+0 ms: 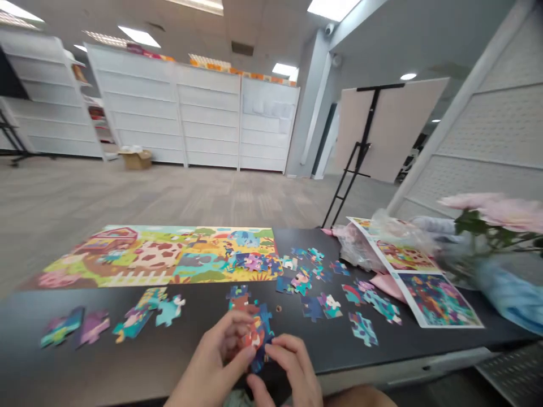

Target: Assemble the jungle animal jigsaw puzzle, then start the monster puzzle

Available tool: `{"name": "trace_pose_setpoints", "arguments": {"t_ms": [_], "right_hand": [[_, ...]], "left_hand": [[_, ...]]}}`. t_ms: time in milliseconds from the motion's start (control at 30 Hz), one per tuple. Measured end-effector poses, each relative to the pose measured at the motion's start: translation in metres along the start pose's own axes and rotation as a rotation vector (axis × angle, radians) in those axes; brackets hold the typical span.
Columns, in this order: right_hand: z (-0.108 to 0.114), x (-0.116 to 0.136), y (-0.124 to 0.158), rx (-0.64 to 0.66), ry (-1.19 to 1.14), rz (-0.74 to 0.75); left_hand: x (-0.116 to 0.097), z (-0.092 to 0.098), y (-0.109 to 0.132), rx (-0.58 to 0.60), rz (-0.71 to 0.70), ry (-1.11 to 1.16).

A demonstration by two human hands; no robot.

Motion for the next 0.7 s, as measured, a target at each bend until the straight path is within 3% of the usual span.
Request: {"name": "trace_pose_setpoints", "arguments": {"t_ms": [67, 167, 267, 467, 600, 700], "right_hand": [[0.005, -0.004, -0.014, 0.040, -0.016, 0.019], [0.027, -0.031, -0.034, 0.060, 0.055, -0.075], [0.042, -0.055, -0.041, 0.120, 0.114, -0.133], [0.029, -0.060, -0.034, 0.239, 0.148, -0.119], [0.025, -0.056, -0.035, 0.294, 0.170, -0.116], [0.027, -0.051, -0.037, 0.414, 0.189, -0.090]], "left_hand": [[-0.003, 0.021, 0.000, -0.037, 0.056, -0.022], [-0.003, 0.063, 0.006, -0.062, 0.129, -0.212], [-0.001, 0.082, 0.012, -0.010, 0.186, -0.368], [-0.009, 0.067, 0.015, 0.057, 0.180, -0.678], [-0.011, 0.063, 0.015, 0.062, 0.116, -0.734], [-0.014, 0.062, 0.016, 0.082, 0.072, -0.736]]}}
Point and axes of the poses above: each hand's wrist, its own y-axis away from the middle knuckle, its own z-axis out of the back of the hand, x = y × z, the point moved 3 cm from there along -y, towards the middle knuckle, and after that the axes turned 13 degrees about -y, right-handed, at the moved point
